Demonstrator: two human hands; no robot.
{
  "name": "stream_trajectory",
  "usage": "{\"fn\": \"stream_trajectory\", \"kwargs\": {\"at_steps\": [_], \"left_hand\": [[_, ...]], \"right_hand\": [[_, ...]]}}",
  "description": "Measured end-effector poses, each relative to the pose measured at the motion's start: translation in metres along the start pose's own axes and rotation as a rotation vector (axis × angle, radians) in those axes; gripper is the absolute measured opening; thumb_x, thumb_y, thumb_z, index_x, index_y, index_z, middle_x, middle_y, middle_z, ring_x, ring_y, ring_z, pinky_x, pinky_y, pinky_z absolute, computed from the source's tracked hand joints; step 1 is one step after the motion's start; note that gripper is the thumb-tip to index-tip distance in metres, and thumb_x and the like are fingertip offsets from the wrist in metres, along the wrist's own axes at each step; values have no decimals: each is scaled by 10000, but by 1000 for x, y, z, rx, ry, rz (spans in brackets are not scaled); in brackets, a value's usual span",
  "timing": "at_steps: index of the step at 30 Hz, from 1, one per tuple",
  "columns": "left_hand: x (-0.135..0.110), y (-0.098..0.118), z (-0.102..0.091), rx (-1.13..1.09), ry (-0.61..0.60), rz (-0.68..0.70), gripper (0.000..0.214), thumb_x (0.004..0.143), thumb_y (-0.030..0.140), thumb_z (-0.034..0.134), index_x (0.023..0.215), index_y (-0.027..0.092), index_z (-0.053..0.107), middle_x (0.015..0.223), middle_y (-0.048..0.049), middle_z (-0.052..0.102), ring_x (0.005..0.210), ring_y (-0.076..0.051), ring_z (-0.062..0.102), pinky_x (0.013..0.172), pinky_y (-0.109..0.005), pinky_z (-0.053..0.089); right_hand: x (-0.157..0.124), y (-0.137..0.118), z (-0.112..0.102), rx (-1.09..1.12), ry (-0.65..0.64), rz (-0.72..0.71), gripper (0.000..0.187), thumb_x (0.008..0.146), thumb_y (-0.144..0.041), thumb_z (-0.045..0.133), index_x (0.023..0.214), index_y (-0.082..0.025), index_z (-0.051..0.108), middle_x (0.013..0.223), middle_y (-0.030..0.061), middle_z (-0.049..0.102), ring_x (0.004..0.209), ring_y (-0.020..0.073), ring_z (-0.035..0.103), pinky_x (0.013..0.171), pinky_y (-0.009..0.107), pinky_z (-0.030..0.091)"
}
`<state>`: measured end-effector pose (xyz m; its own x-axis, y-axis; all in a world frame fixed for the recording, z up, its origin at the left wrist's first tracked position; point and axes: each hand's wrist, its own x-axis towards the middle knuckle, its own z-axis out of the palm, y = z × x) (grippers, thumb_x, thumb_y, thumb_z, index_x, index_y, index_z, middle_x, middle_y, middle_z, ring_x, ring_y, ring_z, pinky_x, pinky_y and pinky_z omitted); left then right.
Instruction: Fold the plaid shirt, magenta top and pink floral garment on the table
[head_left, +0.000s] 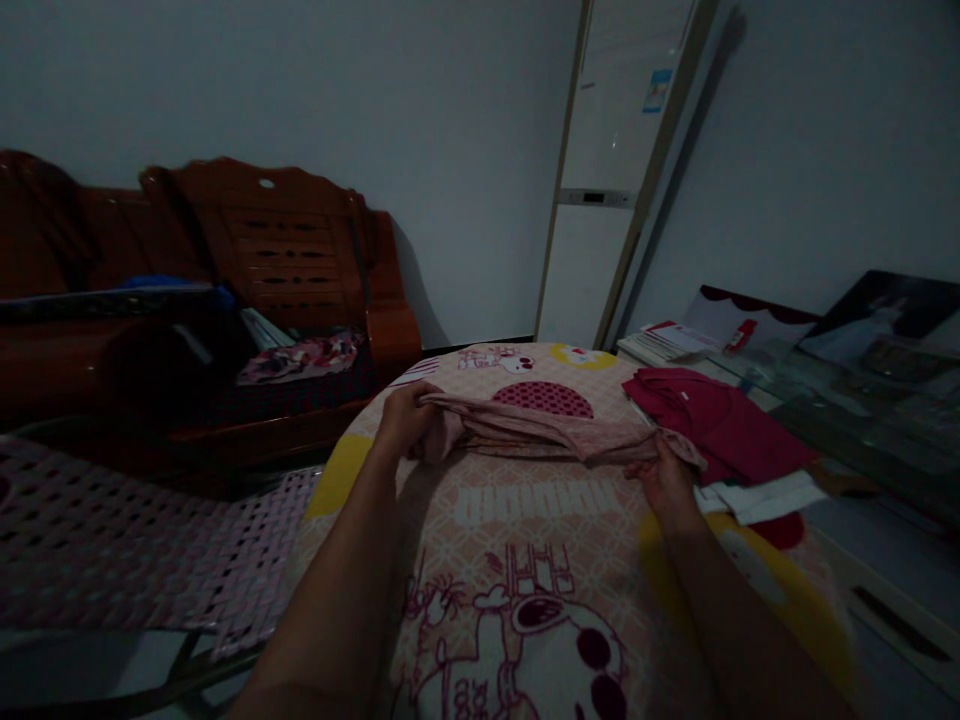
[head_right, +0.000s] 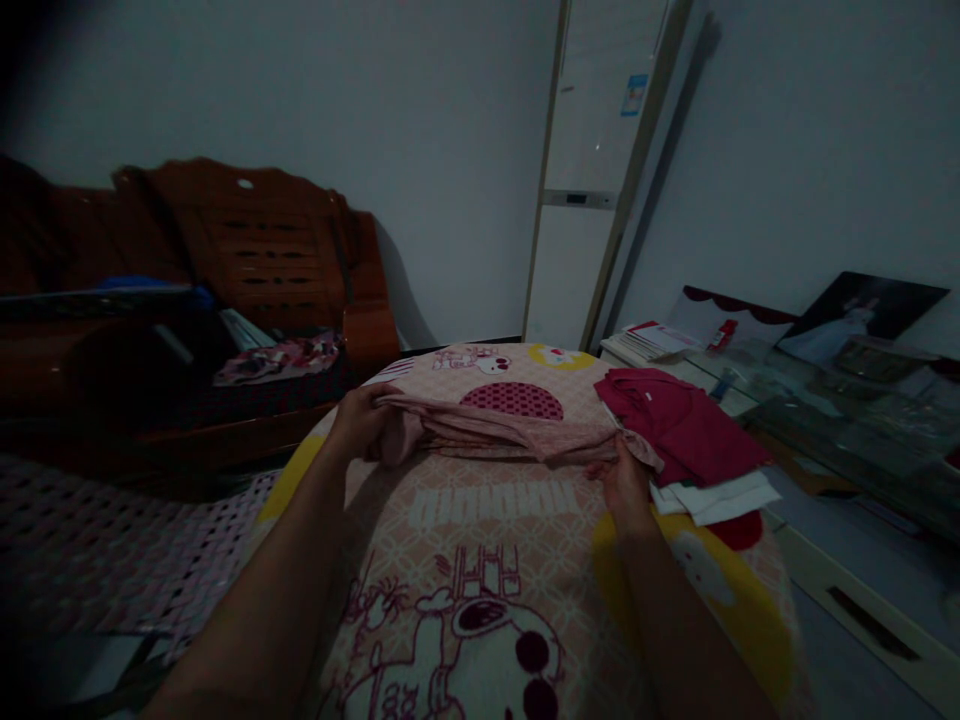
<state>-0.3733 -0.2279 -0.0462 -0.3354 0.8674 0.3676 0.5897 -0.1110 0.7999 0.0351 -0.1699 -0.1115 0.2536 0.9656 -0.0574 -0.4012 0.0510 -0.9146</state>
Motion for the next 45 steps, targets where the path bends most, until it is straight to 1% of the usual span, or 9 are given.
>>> {"fn": "stream_trajectory", "kwargs": {"at_steps": [6, 9, 13, 21, 29, 32, 36, 41, 45], "left_hand": [[-3, 12, 8, -568, -113, -311, 304, 634, 408, 665, 802, 156, 655, 740, -41, 694, 675, -222, 645, 601, -318, 518], [-2, 16, 9, -604, -275, -526, 331, 645, 483, 658, 759, 173, 636, 701, -62, 694, 684, -273, 674, 606, -388, 553], [-2, 14, 7, -669, -439, -662, 356, 657, 504, 662, 763, 164, 648, 712, -93, 712, 730, -297, 697, 667, -419, 582], [-6, 22, 9, -866, -502, -514, 413, 763, 497, 570, 882, 121, 690, 888, -144, 751, 969, -333, 692, 867, -461, 560], [-6, 0, 15, -828, -294, -289, 500, 635, 365, 731, 1073, 132, 668, 1092, -125, 731, 1046, -303, 674, 903, -405, 562], [-8, -1, 12, -781, -366, -196, 759, 587, 351, 793, 1292, 159, 591, 1190, -108, 701, 1089, -285, 660, 923, -365, 544], [-9, 2, 13, -419, -521, -160, 982, 558, 364, 812, 1448, 148, 456, 1280, -133, 650, 1160, -298, 620, 949, -379, 518], [-9, 11, 20, 78, -551, 38, 899, 442, 266, 837, 1308, 190, 610, 1303, -100, 648, 1178, -315, 593, 971, -342, 482], [-5, 11, 19, 117, -433, 2, 469, 484, 207, 766, 953, 219, 740, 926, -35, 753, 923, -285, 655, 806, -306, 505]], "right_hand": [[-1, -5, -1, 36, 141, 60, 304, 760, -476, 721, 801, -213, 575, 475, -81, 543, 328, 107, 467, 308, 209, 366], [5, -6, -6, 33, 235, 70, 258, 770, -430, 719, 825, -208, 599, 516, -73, 574, 401, 113, 541, 342, 193, 372], [12, -3, -15, 39, 181, 40, 265, 785, -445, 697, 870, -209, 610, 595, -55, 633, 480, 127, 598, 407, 209, 434], [12, -3, -16, 30, 137, 60, 296, 809, -496, 658, 813, -211, 581, 559, -63, 601, 423, 106, 539, 351, 188, 336], [9, -5, -13, 38, 82, 26, 391, 756, -564, 706, 755, -206, 547, 514, -69, 572, 373, 96, 500, 320, 186, 314], [2, -8, -9, -41, 27, -2, 451, 594, -530, 831, 773, -184, 603, 574, -35, 640, 422, 124, 561, 335, 205, 391], [-6, -11, -3, -264, -121, -33, 471, 458, -442, 900, 739, -139, 675, 612, 14, 682, 447, 142, 579, 365, 239, 458], [-7, -10, -1, -496, -186, -156, 319, 483, -333, 882, 662, -155, 688, 548, 6, 650, 449, 142, 552, 391, 239, 438], [-5, -10, -3, -790, -287, -330, 259, 489, -211, 842, 724, -190, 734, 693, 45, 737, 673, 227, 668, 595, 300, 522]]}}
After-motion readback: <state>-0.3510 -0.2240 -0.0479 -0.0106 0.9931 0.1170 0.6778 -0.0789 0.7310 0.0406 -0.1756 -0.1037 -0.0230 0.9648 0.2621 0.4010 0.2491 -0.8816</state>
